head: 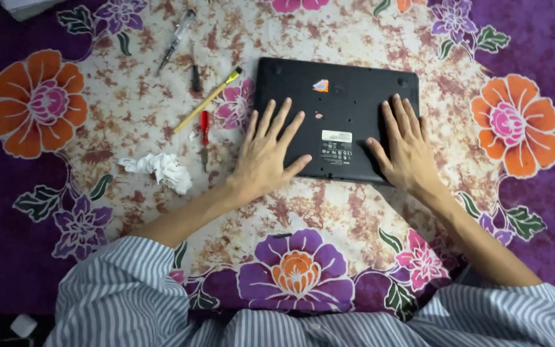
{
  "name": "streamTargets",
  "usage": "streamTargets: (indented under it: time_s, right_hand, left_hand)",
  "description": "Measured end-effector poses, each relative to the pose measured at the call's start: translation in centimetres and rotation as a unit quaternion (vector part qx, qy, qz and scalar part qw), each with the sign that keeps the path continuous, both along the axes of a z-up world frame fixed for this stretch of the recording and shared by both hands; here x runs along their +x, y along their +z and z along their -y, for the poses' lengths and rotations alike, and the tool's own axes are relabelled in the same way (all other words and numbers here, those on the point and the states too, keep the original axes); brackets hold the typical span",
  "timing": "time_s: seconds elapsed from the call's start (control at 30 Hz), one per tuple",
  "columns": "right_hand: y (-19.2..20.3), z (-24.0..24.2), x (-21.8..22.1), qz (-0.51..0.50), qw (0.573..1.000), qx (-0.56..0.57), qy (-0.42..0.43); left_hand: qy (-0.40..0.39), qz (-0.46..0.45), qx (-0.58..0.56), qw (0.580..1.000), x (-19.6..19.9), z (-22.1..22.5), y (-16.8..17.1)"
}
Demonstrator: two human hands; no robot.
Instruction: Assembling a laptop by securing internal components with a screwdriver, attaching the back cover, and cleaning the exterior.
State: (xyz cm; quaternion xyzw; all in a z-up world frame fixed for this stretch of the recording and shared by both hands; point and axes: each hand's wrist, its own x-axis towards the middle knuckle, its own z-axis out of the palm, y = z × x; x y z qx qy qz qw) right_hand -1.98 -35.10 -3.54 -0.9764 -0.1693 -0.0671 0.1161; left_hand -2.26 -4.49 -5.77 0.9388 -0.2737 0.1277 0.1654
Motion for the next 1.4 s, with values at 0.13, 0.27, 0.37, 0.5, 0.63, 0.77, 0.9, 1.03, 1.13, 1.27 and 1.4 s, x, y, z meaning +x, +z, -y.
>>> streamTargets:
  time_s: [0.13,0.27,0.37,0.5,0.63,0.77,0.9,1.03,1.13,1.27,1.4]
  right_hand:
    - [-1.0,0.2,0.7,0.021,1.000,-0.013,0.015]
    - [-1.1,-4.3,3.4,0.126,0.984,-0.106,0.073]
    - [-0.5,-21.1,2.0,0.123,0.966,-0.058,0.218]
    - [-1.5,-29.8,2.7,0.042,0.810,0.083,0.580]
    - [1.2,-34.1,0.5,0.197,0.802,0.057,0.561]
    - [-0.9,-34.0,-0.1,0.154,0.829,0.089,0.530]
    - [2.5,-23.4,4.2,0.160,0.879,0.098,0.438]
    - [1.9,-16.0,11.7,0.122,0.929,0.150,0.315]
    - [-1.9,-13.9,11.7,0.152,0.921,0.189,0.304]
    - [0.7,-14.5,4.0,0.121,0.907,0.117,0.385]
    - [-0.3,-12.7,9.2,0.154,0.909,0.084,0.378]
  left_hand:
    - [0.020,0.035,0.010,0.999,0.2,0.2,-1.1]
    - [0.008,0.160,-0.010,0.987,0.0,0.3,-3.2]
    - [-0.013,0.200,-0.020,0.980,0.4,0.8,-5.0]
    - [0.007,0.248,-0.016,0.969,1.1,1.3,-8.0]
    - [0.008,0.290,-0.044,0.956,1.2,1.1,-6.9]
    - [0.007,0.270,-0.044,0.962,0.5,1.0,-5.6]
    - [0.009,0.149,-0.186,0.971,2.0,1.2,-9.4]
    - [0.038,0.054,-0.385,0.920,-0.5,-1.5,0.0]
    - [0.054,-0.001,-0.428,0.902,0.3,-1.8,-0.5]
    - [0.009,-0.058,-0.421,0.905,0.3,-1.9,-2.7]
    - [-0.014,-0.062,-0.500,0.863,0.8,-1.5,-3.7]
